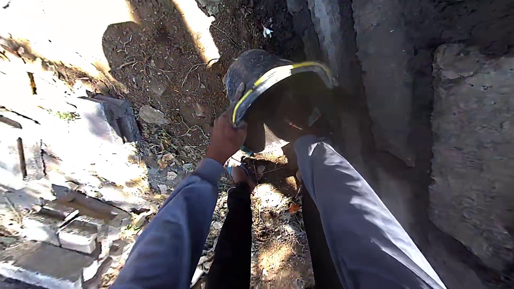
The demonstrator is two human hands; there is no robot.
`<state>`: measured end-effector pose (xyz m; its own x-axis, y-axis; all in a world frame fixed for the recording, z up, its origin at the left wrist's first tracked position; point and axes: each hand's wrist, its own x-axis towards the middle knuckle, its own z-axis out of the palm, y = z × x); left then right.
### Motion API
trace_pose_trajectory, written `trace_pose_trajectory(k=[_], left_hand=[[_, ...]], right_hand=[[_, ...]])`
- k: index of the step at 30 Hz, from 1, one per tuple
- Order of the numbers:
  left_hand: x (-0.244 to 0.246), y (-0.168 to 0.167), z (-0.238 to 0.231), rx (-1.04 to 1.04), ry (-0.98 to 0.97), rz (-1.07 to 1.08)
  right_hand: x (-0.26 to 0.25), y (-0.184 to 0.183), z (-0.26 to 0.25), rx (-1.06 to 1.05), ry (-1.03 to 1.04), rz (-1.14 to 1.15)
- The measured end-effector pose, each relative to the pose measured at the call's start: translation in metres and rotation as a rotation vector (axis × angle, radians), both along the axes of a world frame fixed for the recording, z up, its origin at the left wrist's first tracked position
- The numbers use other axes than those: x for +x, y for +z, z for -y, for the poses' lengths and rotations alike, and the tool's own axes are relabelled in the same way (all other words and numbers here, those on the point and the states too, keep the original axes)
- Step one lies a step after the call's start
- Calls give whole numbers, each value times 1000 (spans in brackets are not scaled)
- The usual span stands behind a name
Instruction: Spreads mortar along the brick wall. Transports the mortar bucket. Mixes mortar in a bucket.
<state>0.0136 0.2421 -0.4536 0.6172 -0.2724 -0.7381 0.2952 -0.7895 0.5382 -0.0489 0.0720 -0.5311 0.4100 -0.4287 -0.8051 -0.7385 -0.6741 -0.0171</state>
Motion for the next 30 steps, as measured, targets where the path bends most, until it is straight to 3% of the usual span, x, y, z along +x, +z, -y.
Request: trace_pose_trajectory(k=[2,5,8,10,13,15,19,21,23,27,30], left_hand=[[6,-10,-20,17,76,-25],[6,-5,-37,45,45,-58],[-6,1,-38,75,-9,-88],[-6,6,-25,85,-37,-93],[4,7,-15,73,-12,-101],[3,5,-25,75,-29,-89],[-11,5,-22,5,-208,-36],[-9,9,-18,-16,-238,-49],[0,4,-24,7,-145,-63],[15,-5,-27,16,-107,-153],[-1,11,-18,-63,-110,-177]], right_hand=[[-22,-10,-22,130,18,-53],[-28,11,-16,299,148,-100],[-36,-17,-9,164,144,137],[-18,-20,-15,107,66,76],[-16,14,-50,274,93,-99],[-16,33,-41,414,112,-102],[-12,23,-30,719,-335,188],[-26,7,-33,639,-178,205],[-58,-15,-23,364,85,396],[-37,28,17,27,137,30],[-22,13,7,13,146,-116]])
